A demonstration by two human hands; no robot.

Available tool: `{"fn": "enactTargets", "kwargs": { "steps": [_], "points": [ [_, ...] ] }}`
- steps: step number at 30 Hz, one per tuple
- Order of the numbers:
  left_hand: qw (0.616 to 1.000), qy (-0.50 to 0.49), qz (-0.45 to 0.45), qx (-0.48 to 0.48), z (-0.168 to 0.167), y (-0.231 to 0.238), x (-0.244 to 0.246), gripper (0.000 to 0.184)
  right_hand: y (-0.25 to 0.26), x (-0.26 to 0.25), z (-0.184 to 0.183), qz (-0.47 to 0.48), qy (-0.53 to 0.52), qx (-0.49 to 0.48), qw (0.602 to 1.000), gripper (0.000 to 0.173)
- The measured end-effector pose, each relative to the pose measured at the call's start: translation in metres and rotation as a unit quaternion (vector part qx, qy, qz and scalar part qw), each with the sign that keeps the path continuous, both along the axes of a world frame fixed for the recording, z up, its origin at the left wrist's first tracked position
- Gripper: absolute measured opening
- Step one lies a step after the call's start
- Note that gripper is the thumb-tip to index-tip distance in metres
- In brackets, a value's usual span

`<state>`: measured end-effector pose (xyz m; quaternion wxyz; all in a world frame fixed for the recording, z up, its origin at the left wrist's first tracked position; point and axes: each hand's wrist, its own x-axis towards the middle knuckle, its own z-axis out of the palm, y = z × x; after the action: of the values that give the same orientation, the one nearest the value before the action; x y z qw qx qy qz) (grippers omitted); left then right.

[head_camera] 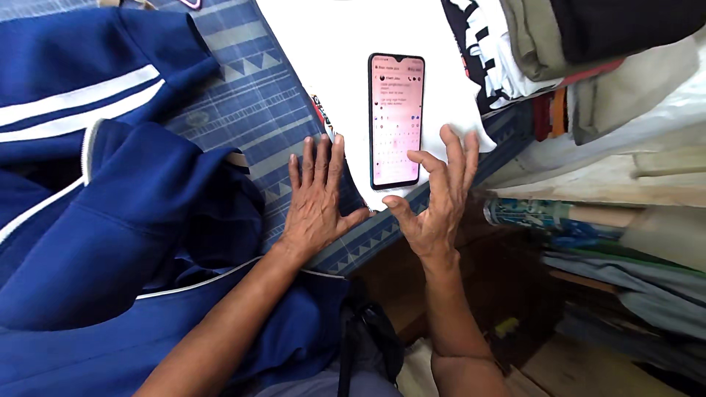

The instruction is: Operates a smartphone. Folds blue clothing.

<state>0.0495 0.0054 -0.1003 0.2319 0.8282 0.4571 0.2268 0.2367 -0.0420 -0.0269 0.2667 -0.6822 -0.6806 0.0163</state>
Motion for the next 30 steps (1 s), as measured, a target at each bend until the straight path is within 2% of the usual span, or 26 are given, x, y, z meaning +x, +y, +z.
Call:
{"fn": "enactTargets", "kwargs": {
  "steps": [10, 14, 20, 30],
  "points": [
    [1.0, -0.001, 0.002, 0.001, 0.0, 0.0, 0.0, 0.118, 0.0, -0.002, -0.001, 0.005, 0.005, 0.0, 1.0, 0.077],
    [1.0, -0.001, 0.002, -0.002, -0.001, 0.0, 0.001, 0.119, -0.003, -0.005, 0.002, -0.003, -0.038, -0.023, 0.999, 0.074],
    [1.0, -0.006, 0.001, 0.007, -0.001, 0.0, 0.0, 0.117, 0.001, -0.007, -0.001, 0.015, 0.005, 0.006, 1.0, 0.079],
    [1.0, -0.013, -0.001, 0.006, -0.001, 0.0, 0.0, 0.114, 0.006, -0.02, -0.006, 0.036, 0.003, -0.017, 0.999, 0.076]
  ]
}}
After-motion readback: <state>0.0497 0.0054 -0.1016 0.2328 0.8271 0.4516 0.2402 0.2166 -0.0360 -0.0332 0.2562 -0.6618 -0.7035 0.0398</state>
